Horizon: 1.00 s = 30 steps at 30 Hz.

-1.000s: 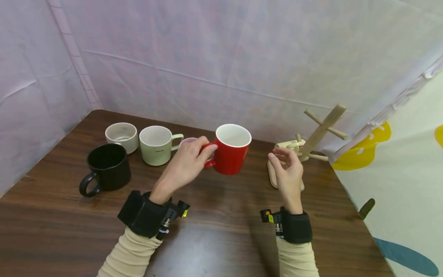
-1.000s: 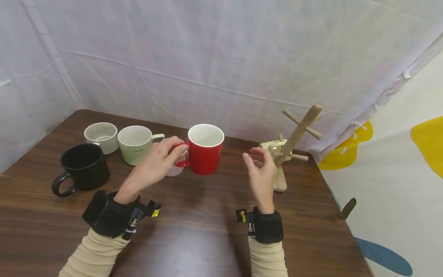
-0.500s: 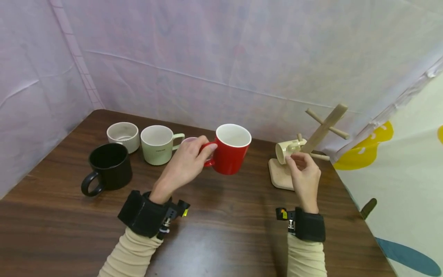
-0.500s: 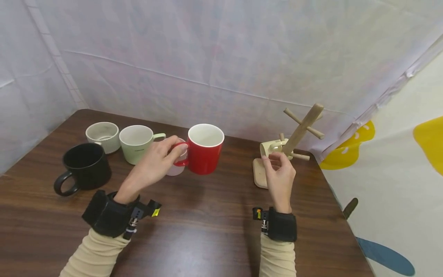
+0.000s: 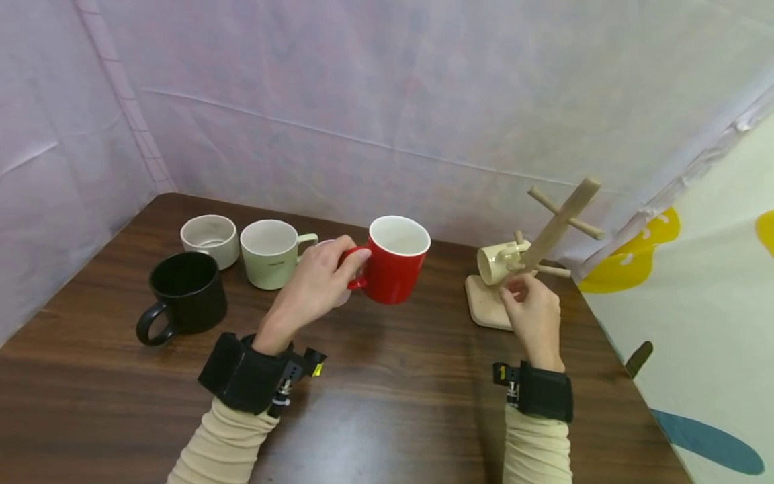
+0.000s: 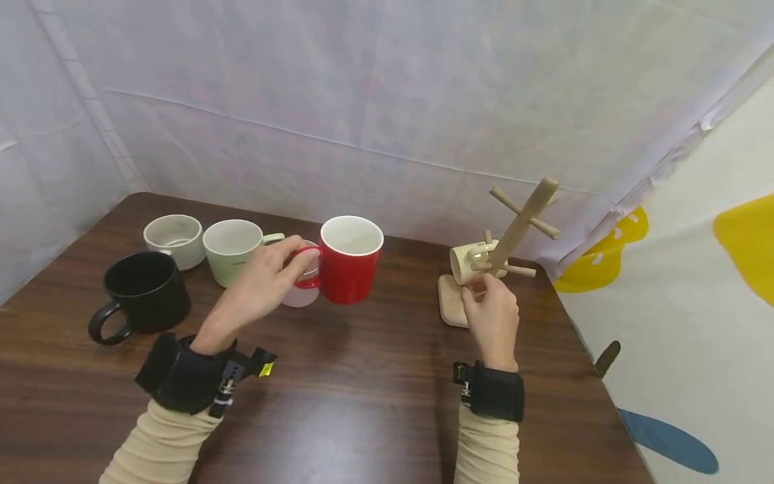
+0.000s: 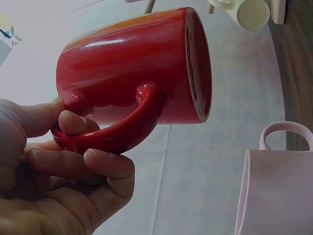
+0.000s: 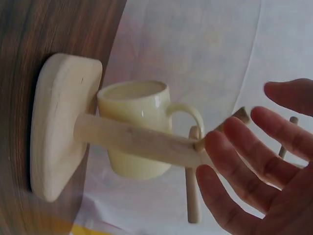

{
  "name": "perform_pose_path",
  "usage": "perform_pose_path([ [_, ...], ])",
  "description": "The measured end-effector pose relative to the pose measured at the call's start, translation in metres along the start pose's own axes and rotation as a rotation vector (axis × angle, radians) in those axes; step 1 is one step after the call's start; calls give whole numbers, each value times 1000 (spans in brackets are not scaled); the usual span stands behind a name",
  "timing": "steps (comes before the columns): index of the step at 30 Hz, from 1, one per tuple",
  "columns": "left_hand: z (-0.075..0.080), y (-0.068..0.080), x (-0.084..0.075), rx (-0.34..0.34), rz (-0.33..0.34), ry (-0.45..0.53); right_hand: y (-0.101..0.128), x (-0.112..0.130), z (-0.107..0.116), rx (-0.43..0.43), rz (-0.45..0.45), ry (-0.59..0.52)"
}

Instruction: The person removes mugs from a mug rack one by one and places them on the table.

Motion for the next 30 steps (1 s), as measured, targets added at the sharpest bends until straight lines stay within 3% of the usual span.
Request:
perform_pose_path([
  [7,1,-1,1,-21,-22,-30,-1,-4,7,367,-26,108],
  [10,1,-1,1,-22,-25,-35,-2,-5,6,453,-26,124],
  [17,-2,-2,-1,-23,-39,-54,-1,-5,5,459,-34,110],
  [25,-7,-1,-1,-72,-170,-30,-2,-3,2,430,-12,97],
  [30,-7,4,4,-31,-144,-25,-2,-2,2,432,-13,96],
])
Point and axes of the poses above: each hand's wrist, its own y-axis away from the middle knuckle, its own z-axis out of the back of the hand, x = y × z, the point moved 1 cm from there along -y, towards the middle knuckle, and after that the axes turned 6 degrees about -x, right-handed, at the moved point
